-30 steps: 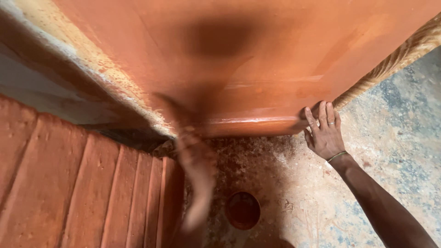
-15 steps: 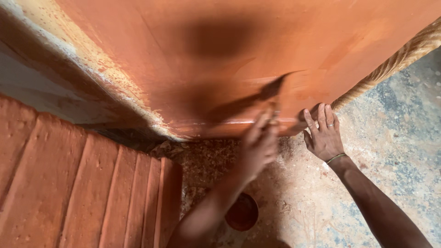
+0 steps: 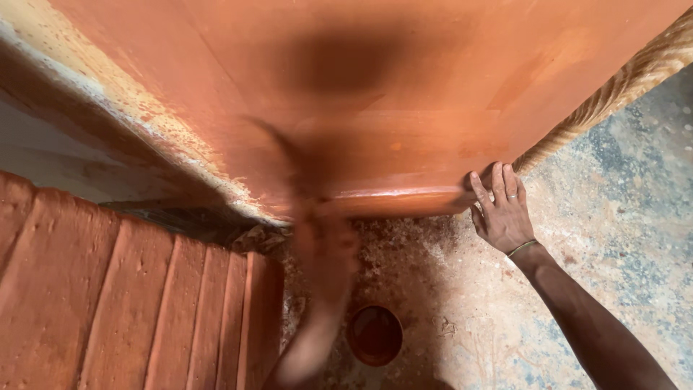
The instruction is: The person paints the lower edge of a wall using a paintbrush and a small container of reddish-brown paint. They repeatedly dip the brush and apply paint along the baseboard area, occasionally touching the wall with their left hand to steady the brush or wipe excess paint.
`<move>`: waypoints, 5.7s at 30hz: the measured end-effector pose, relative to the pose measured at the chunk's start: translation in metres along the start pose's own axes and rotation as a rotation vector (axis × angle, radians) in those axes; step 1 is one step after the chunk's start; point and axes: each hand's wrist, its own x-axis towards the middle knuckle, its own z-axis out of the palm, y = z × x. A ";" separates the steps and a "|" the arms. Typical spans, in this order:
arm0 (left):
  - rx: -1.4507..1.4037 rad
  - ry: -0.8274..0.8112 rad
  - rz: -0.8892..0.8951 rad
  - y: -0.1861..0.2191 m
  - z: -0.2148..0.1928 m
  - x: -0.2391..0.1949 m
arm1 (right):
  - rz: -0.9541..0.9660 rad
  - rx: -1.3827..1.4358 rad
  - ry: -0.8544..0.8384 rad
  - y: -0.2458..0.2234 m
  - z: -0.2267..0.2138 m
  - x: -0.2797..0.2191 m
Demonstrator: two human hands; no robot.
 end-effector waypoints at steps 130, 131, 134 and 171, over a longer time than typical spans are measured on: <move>-0.061 0.279 -0.639 -0.214 -0.164 -0.024 | 0.125 0.045 -0.157 -0.012 -0.009 0.000; -0.079 0.354 -0.561 -0.214 -0.169 -0.021 | 0.118 0.056 -0.151 -0.011 -0.009 -0.001; -0.122 0.533 -0.403 -0.214 -0.178 -0.010 | 0.102 0.037 -0.157 -0.009 -0.009 -0.003; -0.088 -0.041 -0.146 -0.179 -0.082 -0.063 | 0.020 0.407 -0.024 -0.094 -0.013 -0.018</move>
